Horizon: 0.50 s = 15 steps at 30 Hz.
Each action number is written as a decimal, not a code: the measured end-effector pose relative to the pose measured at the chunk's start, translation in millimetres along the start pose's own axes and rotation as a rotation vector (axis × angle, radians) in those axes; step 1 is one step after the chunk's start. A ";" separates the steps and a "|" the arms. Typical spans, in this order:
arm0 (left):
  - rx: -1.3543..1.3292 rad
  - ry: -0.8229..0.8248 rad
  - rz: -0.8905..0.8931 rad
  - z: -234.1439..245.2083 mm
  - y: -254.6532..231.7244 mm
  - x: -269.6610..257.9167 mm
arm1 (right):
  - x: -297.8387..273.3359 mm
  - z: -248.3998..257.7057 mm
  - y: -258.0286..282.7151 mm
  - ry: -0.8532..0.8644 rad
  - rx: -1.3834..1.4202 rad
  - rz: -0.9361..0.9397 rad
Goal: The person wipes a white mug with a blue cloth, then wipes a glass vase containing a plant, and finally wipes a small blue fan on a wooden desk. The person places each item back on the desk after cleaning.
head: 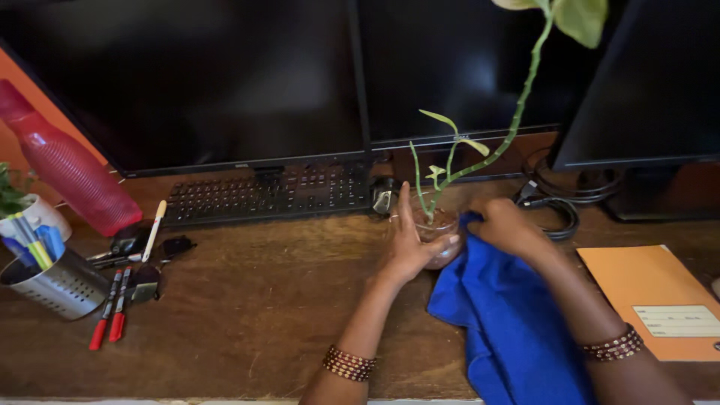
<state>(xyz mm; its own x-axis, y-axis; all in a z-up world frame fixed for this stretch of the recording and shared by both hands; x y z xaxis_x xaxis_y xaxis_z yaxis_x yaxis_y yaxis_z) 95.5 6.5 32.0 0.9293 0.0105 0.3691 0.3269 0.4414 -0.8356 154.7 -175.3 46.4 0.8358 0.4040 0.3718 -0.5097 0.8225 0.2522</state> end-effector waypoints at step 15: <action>0.026 0.026 -0.027 5.2 -11.3 -2.7 | -16.3 14.4 17.9 0.220 0.005 -0.090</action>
<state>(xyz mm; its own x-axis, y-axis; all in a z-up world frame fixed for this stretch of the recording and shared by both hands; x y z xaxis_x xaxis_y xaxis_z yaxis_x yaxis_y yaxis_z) 88.4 6.2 42.6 0.9246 -0.0249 0.3802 0.3476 0.4641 -0.8147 129.0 -172.9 57.6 0.9019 0.4074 0.1437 -0.4319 0.8572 0.2803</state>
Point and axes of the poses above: each hand's wrist, its own x-axis towards the middle knuckle, its own z-axis out of the back of the hand, y = z × x, the point moved 10 cm from there along x, towards the middle knuckle, and after that the axes turned 8 degrees about -x, right-handed, at the moved point
